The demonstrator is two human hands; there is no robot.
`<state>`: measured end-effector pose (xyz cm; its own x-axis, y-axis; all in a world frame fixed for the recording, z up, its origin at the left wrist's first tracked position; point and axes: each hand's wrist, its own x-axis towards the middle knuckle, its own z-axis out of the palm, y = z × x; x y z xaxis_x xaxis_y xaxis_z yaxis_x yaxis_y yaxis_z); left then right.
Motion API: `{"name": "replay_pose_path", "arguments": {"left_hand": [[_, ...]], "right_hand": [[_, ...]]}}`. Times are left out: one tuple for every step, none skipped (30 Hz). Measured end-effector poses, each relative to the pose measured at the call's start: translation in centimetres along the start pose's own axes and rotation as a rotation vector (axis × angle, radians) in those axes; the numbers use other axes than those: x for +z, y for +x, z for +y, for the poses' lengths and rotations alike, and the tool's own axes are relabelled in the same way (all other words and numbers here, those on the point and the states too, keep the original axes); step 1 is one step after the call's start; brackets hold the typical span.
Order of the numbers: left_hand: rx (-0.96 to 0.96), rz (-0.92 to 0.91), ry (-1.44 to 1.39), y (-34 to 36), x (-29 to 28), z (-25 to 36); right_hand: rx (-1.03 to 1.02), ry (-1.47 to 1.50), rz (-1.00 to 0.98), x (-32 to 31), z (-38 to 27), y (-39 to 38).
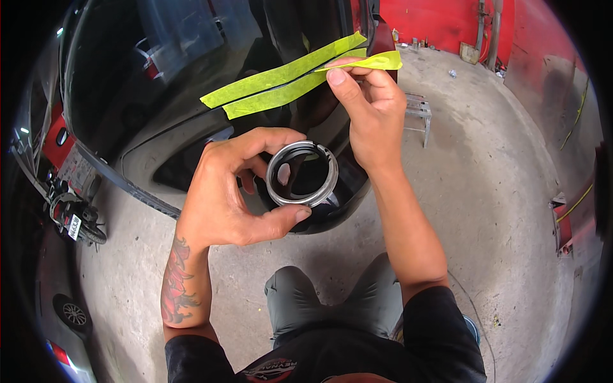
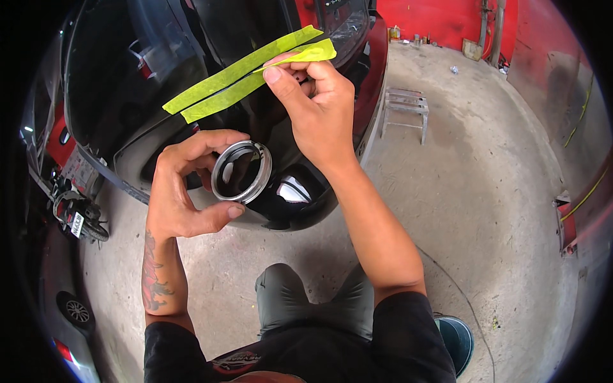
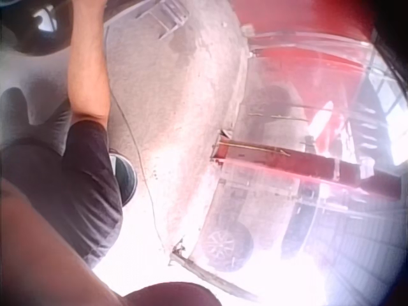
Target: The person peels masking tape from a small container and uses a small spreader to mix black paint within it. Then, standing at the rear of a vehicle, they use the spreader to apply the paint into a narrow gap on the car's body panels.
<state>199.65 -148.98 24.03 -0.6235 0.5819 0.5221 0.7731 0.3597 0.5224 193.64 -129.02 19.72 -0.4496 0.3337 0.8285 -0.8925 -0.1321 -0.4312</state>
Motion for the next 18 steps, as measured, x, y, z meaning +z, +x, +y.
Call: {"name": "replay_pose_path", "arguments": {"left_hand": [[0.003,0.001,-0.002,0.02,0.03,-0.05],[0.003,0.0,-0.003,0.03,0.05,-0.09],[0.005,-0.001,-0.002,0.04,0.04,-0.12],[0.006,-0.002,-0.001,0.02,0.05,-0.16],[0.005,-0.003,-0.001,0.02,0.05,-0.13],[-0.001,-0.003,-0.003,0.02,0.04,-0.06],[-0.005,-0.003,-0.006,0.04,0.06,-0.03],[-0.005,-0.004,-0.007,0.05,0.08,-0.03],[-0.007,-0.003,-0.008,0.05,0.1,-0.03],[-0.01,-0.001,-0.009,0.05,0.11,-0.02],[-0.01,-0.002,-0.009,0.05,0.12,0.02],[-0.011,-0.002,-0.01,0.06,0.11,0.06],[-0.014,-0.002,-0.011,0.05,0.1,0.09],[-0.014,-0.002,-0.011,0.04,0.08,0.1],[-0.018,-0.002,-0.01,0.02,0.07,0.11],[-0.021,-0.003,-0.011,0.03,0.07,0.11],[-0.02,-0.003,-0.011,0.03,0.07,0.12],[-0.023,-0.004,-0.011,0.03,0.07,0.16]], "right_hand": [[0.003,0.002,0.002,-0.01,0.03,-0.02],[0.006,0.004,0.004,-0.02,0.05,-0.03],[0.007,0.003,0.005,-0.02,0.09,-0.01],[-0.001,-0.002,0.004,0.0,0.16,-0.02],[-0.01,-0.006,0.003,0.01,0.2,-0.03],[-0.009,-0.006,0.003,0.03,0.22,-0.04],[-0.006,-0.007,0.003,0.02,0.2,-0.04],[-0.003,-0.008,0.004,0.0,0.19,-0.04],[-0.003,-0.009,0.004,-0.02,0.2,-0.04],[-0.004,-0.012,0.002,-0.05,0.23,-0.05],[-0.006,-0.016,-0.001,-0.07,0.26,-0.05],[-0.006,-0.016,0.0,-0.08,0.29,-0.05],[-0.009,-0.012,-0.001,-0.07,0.34,-0.04],[-0.011,-0.009,-0.002,-0.05,0.36,-0.04],[-0.011,-0.008,-0.001,-0.04,0.35,-0.04],[-0.01,-0.006,-0.002,-0.04,0.31,-0.03],[-0.008,-0.003,-0.003,-0.04,0.28,-0.03],[-0.008,-0.003,-0.003,-0.04,0.23,-0.04]]}}
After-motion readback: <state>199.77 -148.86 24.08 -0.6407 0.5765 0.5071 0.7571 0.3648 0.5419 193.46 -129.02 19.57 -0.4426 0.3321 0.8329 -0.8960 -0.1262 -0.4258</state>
